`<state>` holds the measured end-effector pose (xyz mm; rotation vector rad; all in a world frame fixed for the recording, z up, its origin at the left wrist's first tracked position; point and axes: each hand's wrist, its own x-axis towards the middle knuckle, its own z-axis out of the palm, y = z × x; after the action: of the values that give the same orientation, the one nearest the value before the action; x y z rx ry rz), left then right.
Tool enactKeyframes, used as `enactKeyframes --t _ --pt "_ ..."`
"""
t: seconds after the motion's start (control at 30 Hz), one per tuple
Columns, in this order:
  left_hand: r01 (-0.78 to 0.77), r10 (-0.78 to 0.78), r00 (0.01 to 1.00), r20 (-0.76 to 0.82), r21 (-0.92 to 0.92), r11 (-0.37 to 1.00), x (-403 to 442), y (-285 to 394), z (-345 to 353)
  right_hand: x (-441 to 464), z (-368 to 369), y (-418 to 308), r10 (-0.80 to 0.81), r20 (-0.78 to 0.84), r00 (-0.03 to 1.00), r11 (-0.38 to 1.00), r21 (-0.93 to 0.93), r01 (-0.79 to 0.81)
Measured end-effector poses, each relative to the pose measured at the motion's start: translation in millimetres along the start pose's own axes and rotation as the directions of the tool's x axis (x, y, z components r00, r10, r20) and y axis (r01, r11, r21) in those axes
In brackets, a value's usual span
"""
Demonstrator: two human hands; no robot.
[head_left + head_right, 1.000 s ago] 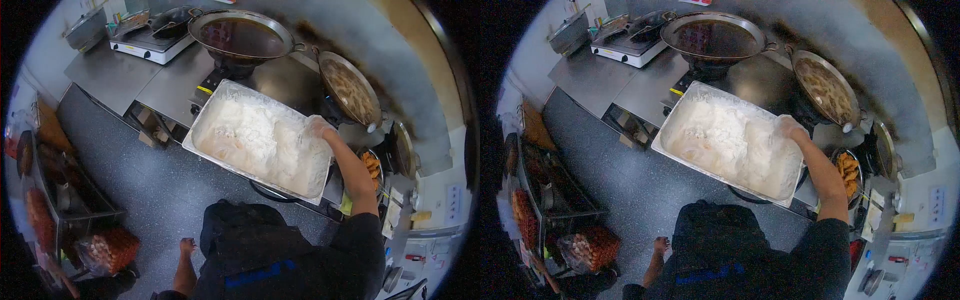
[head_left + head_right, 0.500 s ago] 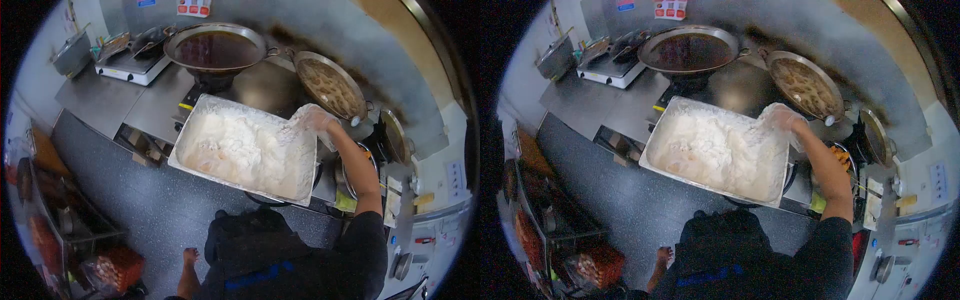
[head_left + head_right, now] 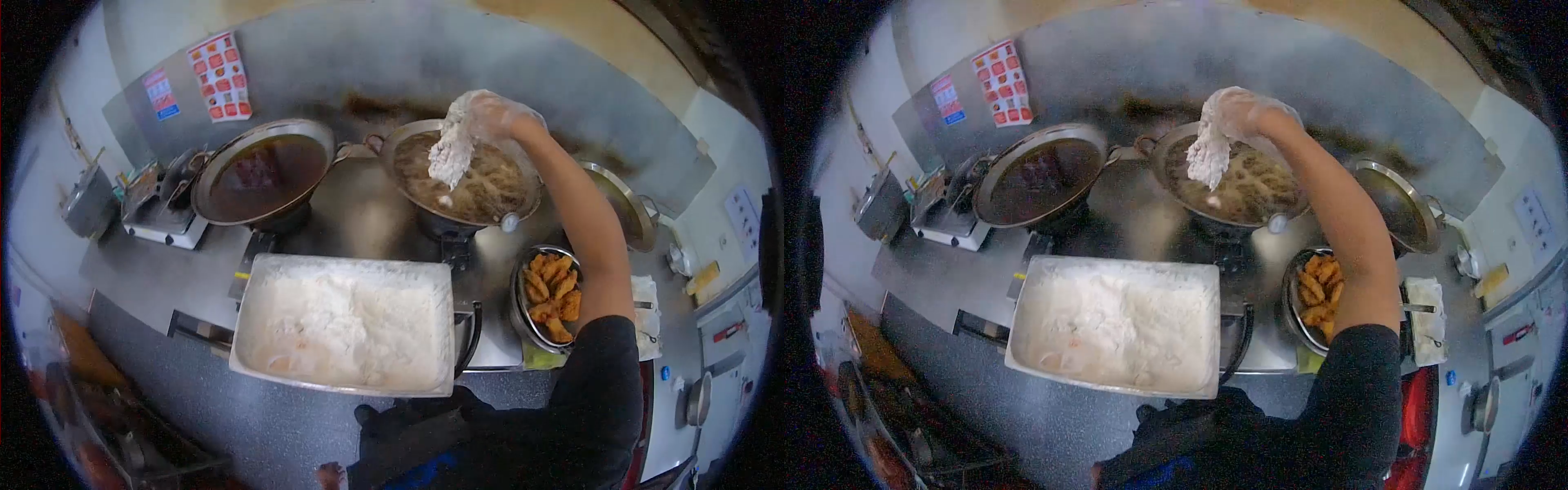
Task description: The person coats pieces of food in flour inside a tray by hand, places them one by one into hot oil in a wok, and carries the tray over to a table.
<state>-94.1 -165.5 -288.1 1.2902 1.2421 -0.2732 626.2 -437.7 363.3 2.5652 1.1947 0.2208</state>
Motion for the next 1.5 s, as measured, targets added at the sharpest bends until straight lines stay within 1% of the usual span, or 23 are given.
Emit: enactKeyframes --t 0.07,0.1,0.13,0.17,0.3,0.57,0.73,0.77,0.87,0.9,0.93,0.97,1.03,1.07,1.1,1.13,1.17,1.2,1.23,1.27,1.37,1.47,1.5 --pt "-0.292 0.293 0.956 0.023 0.191 0.937 -13.5 -3.1 25.5 10.3 10.3 26.3 0.066 0.063 0.996 0.993 -0.103 -0.059" --pt "-0.513 0.512 0.856 0.073 0.242 0.824 -16.6 -9.8 34.0 13.6 19.5 41.1 0.066 0.056 0.996 0.993 -0.100 -0.060" --pt "-0.651 0.766 0.610 0.202 0.679 0.339 -20.5 -15.3 46.5 18.3 29.9 53.6 0.077 0.056 0.995 0.993 -0.096 -0.071" --pt "-0.641 0.763 0.617 0.195 0.686 0.344 -33.2 -22.5 56.5 23.8 45.0 64.9 0.103 0.067 0.992 0.992 -0.077 -0.097" --pt "-0.419 0.520 0.853 0.033 0.637 0.647 -45.0 -2.8 103.2 44.0 101.3 100.1 0.226 0.102 0.969 0.971 0.053 -0.232" --pt "-0.233 0.353 0.930 -0.100 0.581 0.780 -50.5 14.7 144.6 75.4 170.2 137.6 0.463 0.107 0.880 0.847 0.238 -0.475" --pt "-0.245 0.388 0.917 -0.095 0.634 0.734 -66.0 1.2 147.8 93.6 182.3 154.4 0.530 0.126 0.839 0.813 0.205 -0.545" --pt "-0.266 0.416 0.906 -0.081 0.657 0.706 -69.7 -3.9 146.3 95.5 173.1 160.3 0.475 0.160 0.865 0.865 0.095 -0.493" --pt "-0.395 0.625 0.779 0.048 0.812 0.430 -86.0 -34.5 134.4 97.3 135.8 160.4 0.358 0.194 0.913 0.926 0.052 -0.374" --pt "-0.419 0.721 0.680 0.131 0.877 0.236 -90.1 -48.0 127.0 80.7 124.1 154.1 0.460 0.003 0.888 0.727 0.573 -0.379" --pt "-0.391 0.815 0.532 0.227 0.921 -0.002 -99.4 -66.2 115.9 61.6 113.0 145.1 0.613 -0.082 0.786 0.341 0.925 -0.169" --pt "-0.369 0.729 0.658 0.190 0.925 0.092 -98.4 -61.8 112.5 49.8 89.4 130.5 0.585 -0.191 0.788 0.396 0.915 -0.072" --pt "-0.252 0.500 0.860 0.100 0.936 0.247 -102.8 -46.3 108.9 30.7 34.3 80.9 0.298 -0.350 0.888 0.665 0.743 0.070" --pt "-0.382 0.621 0.771 0.143 0.883 0.271 -105.7 -28.1 101.8 25.9 10.2 49.9 0.139 -0.379 0.915 0.711 0.682 0.174" --pt "-0.288 0.346 0.929 0.128 0.838 0.463 -99.4 -16.9 97.4 20.3 -12.2 16.0 -0.003 -0.392 0.920 0.711 0.646 0.277" --pt "-0.454 0.558 0.811 0.178 0.792 0.407 -97.1 -4.8 91.0 12.1 -28.8 -16.8 -0.125 -0.391 0.912 0.688 0.628 0.363" --pt "-0.171 0.238 0.962 -0.135 0.381 0.908 -98.5 14.1 93.0 1.6 -38.0 -50.0 -0.227 -0.367 0.902 0.639 0.643 0.422" --pt "0.174 -0.220 0.955 -0.199 -0.223 0.959 -98.5 29.1 95.0 -6.6 -39.6 -83.8 -0.326 -0.321 0.889 0.560 0.692 0.455" --pt "0.182 -0.226 0.954 -0.196 -0.221 0.958 -92.1 32.5 88.8 -16.9 -39.6 -117.8 -0.410 -0.261 0.874 0.455 0.772 0.444" --pt "0.136 -0.181 0.964 -0.194 -0.225 0.965 -85.2 32.3 83.5 -21.9 -34.7 -152.9 -0.556 -0.374 0.742 -0.011 0.896 0.444" --pt "0.088 -0.118 0.976 -0.186 -0.161 0.983 -77.8 39.6 66.9 -41.9 66.0 -202.9 -0.425 0.067 0.903 0.288 0.955 0.064" --pt "0.104 -0.136 0.972 -0.190 -0.168 0.980 -77.0 46.1 47.0 -51.5 183.0 -300.9 -0.622 -0.340 0.706 0.305 0.724 0.618" --pt "0.127 -0.164 0.965 -0.206 -0.180 0.975 -77.3 45.4 39.2 -62.0 203.2 -331.4 -0.635 -0.170 0.754 0.233 0.888 0.397"
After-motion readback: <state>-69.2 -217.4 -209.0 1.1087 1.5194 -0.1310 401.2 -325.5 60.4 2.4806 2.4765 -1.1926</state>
